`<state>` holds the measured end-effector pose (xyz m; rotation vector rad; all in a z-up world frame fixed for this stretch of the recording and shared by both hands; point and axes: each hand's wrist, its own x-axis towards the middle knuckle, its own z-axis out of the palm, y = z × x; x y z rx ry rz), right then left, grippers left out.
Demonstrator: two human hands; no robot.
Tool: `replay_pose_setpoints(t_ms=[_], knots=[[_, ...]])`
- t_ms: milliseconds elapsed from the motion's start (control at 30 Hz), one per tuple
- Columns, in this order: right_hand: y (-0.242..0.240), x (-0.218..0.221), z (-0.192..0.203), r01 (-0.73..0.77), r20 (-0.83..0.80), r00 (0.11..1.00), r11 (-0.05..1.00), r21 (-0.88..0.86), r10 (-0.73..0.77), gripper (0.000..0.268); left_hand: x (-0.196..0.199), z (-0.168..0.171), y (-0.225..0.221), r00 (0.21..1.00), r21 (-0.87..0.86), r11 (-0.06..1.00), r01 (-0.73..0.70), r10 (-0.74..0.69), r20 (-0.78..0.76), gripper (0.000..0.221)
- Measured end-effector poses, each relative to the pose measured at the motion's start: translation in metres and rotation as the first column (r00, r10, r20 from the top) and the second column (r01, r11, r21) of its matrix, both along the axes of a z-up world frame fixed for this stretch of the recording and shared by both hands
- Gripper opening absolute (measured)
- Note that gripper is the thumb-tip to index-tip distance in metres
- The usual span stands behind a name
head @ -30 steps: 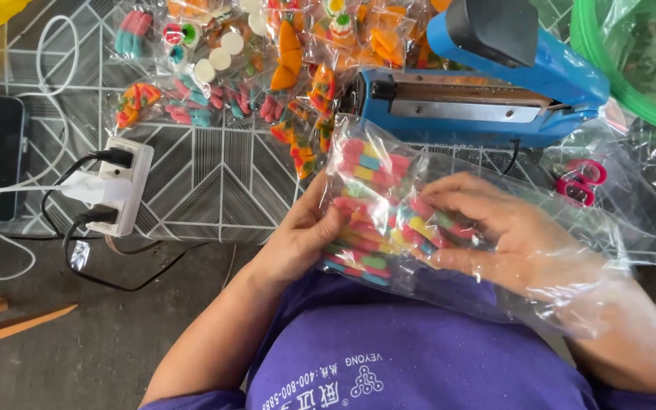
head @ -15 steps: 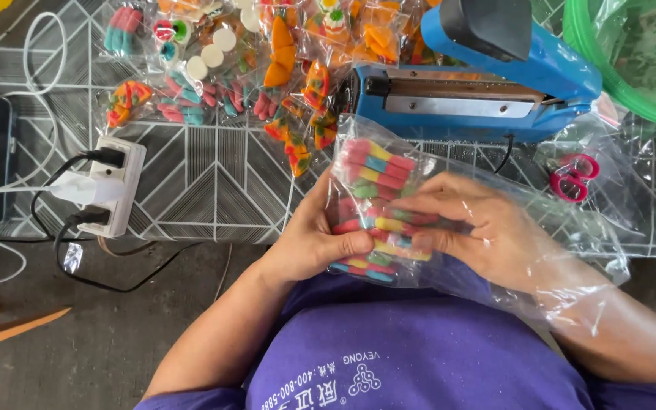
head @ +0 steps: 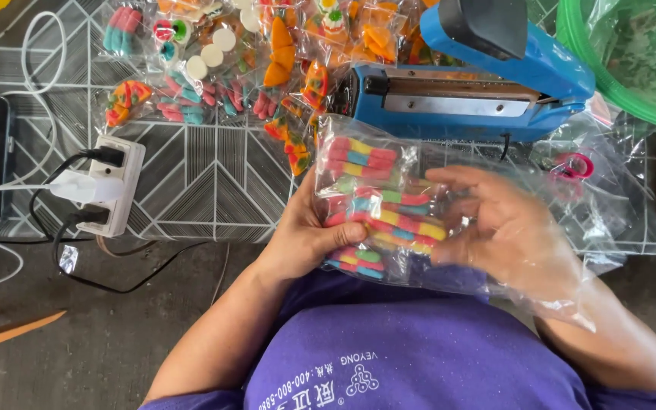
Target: Packaging small colorful candies into plastic bags and sealing them using a manual heat sealer.
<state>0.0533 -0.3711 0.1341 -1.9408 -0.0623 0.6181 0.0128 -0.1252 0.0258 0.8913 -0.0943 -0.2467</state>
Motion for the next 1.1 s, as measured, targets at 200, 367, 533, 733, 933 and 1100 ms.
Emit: replay_pose_setpoints(t_ms=[200,367,533,733,933,1100], knots=[[0.006,0.001,0.004,-0.145,0.293,0.949,0.985,0.091,0.113,0.044,0.0,0.021,-0.003,0.993,-0.098,0.989,0.115,-0.114,0.017,0.089],[-0.001,0.001,-0.019,0.202,-0.006,0.974,0.861,0.467,-0.226,0.034,0.002,0.02,-0.001,0.99,-0.201,0.973,0.117,-0.132,-0.059,0.085],[0.021,0.002,-0.019,0.023,0.202,0.977,0.972,0.235,-0.072,0.043,0.002,0.001,-0.003,0.976,0.056,0.986,0.156,-0.162,0.144,0.097],[0.013,0.001,-0.003,0.06,0.172,0.981,0.987,0.148,-0.085,0.057,0.001,-0.003,0.013,0.99,0.026,0.991,0.132,-0.134,0.054,0.094],[0.027,0.0,-0.014,-0.121,0.451,0.892,0.964,0.236,0.001,0.047,0.008,0.015,-0.003,0.996,-0.007,0.996,0.086,-0.086,-0.005,0.072],[0.016,0.002,-0.015,-0.108,0.63,0.761,0.988,-0.114,0.156,0.03,0.006,0.008,0.006,0.999,-0.036,0.998,0.049,-0.048,0.024,0.071]])
